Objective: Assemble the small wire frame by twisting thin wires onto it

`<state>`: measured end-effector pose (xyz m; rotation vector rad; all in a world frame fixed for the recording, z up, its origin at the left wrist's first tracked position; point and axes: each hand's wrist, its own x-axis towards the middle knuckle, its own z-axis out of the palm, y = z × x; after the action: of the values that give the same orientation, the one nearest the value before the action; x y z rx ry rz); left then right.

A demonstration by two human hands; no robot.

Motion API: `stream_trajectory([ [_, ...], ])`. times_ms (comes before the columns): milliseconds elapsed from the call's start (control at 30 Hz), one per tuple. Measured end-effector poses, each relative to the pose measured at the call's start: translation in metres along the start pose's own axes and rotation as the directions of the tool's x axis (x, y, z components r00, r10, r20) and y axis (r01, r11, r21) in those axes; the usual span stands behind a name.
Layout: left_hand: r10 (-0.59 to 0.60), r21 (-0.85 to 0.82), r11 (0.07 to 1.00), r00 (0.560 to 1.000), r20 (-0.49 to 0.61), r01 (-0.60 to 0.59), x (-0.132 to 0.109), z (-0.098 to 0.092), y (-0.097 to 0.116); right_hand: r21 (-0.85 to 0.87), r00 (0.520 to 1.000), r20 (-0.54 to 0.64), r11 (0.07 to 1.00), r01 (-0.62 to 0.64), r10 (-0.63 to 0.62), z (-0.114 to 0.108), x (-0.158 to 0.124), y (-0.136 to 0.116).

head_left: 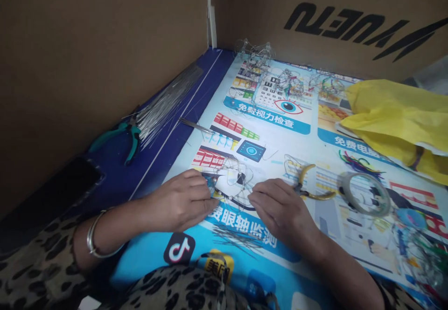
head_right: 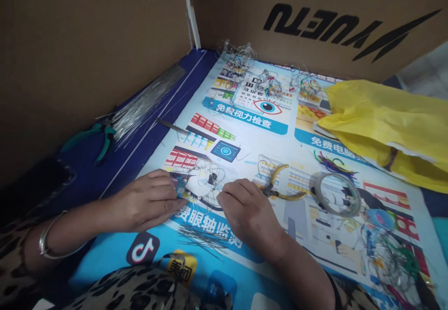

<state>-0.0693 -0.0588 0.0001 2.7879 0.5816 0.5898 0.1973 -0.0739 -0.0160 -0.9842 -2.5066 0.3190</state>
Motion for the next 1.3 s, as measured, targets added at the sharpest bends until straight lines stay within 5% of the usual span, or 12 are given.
stream_trajectory([
  [867,-0.027,0.001,1.000,0.999,0.030,0.027,-0.0021,-0.0002,-0.0025,-0.011,1.000,-0.011,1.000,0.000,0.000,-0.0026,0.0035,-0.0019],
  [1300,-0.099,-0.064,0.994,0.989,-0.108,0.093,0.0027,-0.0070,-0.0080,-0.016,1.000,0.006,1.000,-0.006,0.006,-0.0024,0.0036,-0.0012],
])
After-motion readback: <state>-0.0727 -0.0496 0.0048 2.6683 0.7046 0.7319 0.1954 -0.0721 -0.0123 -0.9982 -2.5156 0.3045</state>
